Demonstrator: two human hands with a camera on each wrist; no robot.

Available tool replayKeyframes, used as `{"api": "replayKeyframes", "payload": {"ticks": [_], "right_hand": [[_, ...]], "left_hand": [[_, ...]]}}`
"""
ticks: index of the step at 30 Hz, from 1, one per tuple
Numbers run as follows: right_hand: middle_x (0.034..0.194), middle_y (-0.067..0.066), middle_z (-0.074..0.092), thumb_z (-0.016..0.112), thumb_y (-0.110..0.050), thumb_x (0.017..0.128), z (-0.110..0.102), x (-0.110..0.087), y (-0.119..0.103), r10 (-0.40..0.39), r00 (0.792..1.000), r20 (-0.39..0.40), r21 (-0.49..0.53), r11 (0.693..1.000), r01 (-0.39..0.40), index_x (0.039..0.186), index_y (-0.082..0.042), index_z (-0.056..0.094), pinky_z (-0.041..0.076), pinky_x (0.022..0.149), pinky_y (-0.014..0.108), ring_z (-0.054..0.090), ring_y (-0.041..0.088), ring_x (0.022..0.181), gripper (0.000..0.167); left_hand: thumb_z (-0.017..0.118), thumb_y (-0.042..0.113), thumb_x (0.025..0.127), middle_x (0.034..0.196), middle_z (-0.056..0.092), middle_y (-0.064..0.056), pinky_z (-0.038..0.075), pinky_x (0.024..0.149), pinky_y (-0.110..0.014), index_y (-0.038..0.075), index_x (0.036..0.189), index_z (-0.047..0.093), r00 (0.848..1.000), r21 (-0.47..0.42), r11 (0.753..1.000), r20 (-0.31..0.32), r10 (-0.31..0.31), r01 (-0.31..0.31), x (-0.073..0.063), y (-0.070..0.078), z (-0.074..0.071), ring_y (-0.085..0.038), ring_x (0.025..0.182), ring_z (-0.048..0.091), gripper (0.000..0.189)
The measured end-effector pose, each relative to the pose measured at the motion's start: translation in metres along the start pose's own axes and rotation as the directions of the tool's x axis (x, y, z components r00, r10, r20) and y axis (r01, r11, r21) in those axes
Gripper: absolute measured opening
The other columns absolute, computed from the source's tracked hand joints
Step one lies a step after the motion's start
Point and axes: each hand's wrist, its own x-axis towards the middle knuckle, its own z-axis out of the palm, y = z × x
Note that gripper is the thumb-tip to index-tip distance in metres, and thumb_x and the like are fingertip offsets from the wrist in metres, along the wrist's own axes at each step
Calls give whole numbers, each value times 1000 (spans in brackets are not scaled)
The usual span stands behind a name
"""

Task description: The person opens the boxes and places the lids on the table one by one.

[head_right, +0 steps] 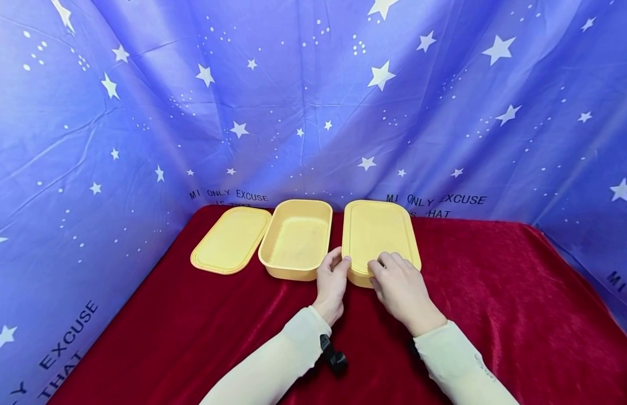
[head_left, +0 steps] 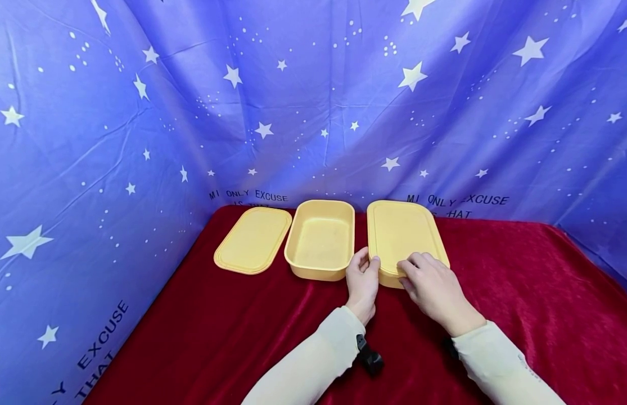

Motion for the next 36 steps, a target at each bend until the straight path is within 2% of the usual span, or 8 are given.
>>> {"api": "replayKeyframes", "payload": {"ticks": [5,17,29,36], "right_hand": [[79,7,53,79,-4,70,-2,1,-3,-23,1000,2,-47,999,23,83,-7,60,46,57,41,54,28,72,22],[76,8,52,77,-5,73,0,2,-5,-20,1000,11,-93,995,21,80,-6,58,46,54,41,53,29,70,20],[75,9,52,76,-3,71,-2,2,-6,-21,1000,10,-101,995,22,81,-5,57,45,51,40,53,29,68,22],[75,9,51,76,-1,69,-4,2,-6,-18,999,26,-88,996,20,80,-5,56,46,53,40,53,29,69,23]], "left_hand": [[64,9,90,109,63,-5,48,90,-34,9,120,62,1000,3,1000,-2,-13,13,1,0,0,-17,104,58,30],[64,8,90,111,62,-6,46,92,-35,9,122,61,1000,9,1000,-4,-20,21,0,0,-1,-19,108,57,32],[64,8,90,109,63,-6,47,90,-34,8,120,62,1000,-7,1000,-2,-19,19,1,1,0,-17,104,58,31],[65,8,89,110,63,-7,47,91,-34,7,120,62,1000,-17,1000,-8,-26,26,1,1,0,-18,106,58,32]]}}
